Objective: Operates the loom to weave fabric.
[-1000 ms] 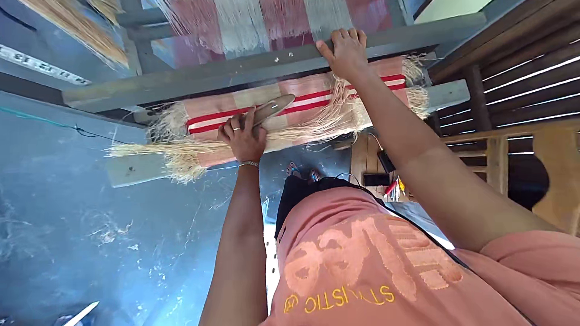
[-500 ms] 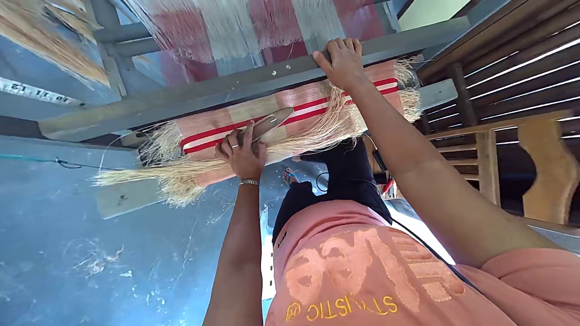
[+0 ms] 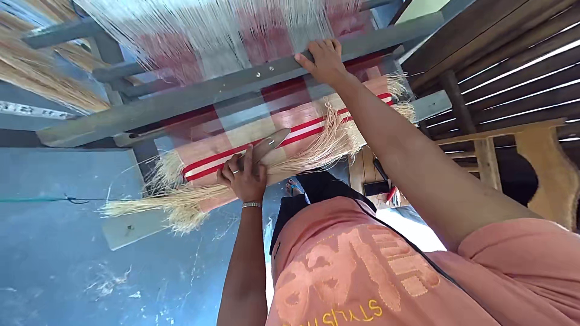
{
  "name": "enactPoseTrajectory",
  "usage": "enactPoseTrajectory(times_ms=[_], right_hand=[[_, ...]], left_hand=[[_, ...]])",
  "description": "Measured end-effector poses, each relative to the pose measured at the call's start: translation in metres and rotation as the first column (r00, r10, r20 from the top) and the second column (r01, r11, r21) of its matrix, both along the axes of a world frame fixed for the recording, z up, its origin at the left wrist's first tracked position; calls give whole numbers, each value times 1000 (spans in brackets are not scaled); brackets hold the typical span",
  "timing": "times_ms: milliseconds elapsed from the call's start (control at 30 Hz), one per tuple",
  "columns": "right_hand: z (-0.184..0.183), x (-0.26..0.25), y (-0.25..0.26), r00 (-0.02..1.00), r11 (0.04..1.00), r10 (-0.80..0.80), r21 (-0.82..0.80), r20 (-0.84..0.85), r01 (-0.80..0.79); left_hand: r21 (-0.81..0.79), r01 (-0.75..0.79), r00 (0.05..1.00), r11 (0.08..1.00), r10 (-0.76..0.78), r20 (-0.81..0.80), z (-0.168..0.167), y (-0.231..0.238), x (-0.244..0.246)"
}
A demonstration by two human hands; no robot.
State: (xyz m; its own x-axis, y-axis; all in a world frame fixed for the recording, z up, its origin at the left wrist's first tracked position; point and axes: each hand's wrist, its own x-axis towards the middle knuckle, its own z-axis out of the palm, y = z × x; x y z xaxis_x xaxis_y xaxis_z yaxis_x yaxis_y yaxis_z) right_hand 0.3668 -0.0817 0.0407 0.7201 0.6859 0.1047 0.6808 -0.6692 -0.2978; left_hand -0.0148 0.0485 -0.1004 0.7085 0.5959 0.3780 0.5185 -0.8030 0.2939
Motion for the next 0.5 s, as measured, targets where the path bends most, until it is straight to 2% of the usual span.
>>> enactPoseTrajectory(times_ms=[133,267,333,500], right_hand=[[4,-5,3,999,997,-43,-62,-33,41],[3,-52,-31,998,997,-62,-46,-4,62],[4,-65,-48,999,998,-38,-47,-20,37],[8,-57,-54,996,996,48,-69,-76,-53]], left_hand=[[-16,24,1000,1000,-25,-13,-1,-2,-3],[9,12,1000,1000,-12,7,1,-1,-2],[7,22,1000,1000,-22,10,1,-2,-2],[-12,44,999,999,-44,10,-1,1,-3]])
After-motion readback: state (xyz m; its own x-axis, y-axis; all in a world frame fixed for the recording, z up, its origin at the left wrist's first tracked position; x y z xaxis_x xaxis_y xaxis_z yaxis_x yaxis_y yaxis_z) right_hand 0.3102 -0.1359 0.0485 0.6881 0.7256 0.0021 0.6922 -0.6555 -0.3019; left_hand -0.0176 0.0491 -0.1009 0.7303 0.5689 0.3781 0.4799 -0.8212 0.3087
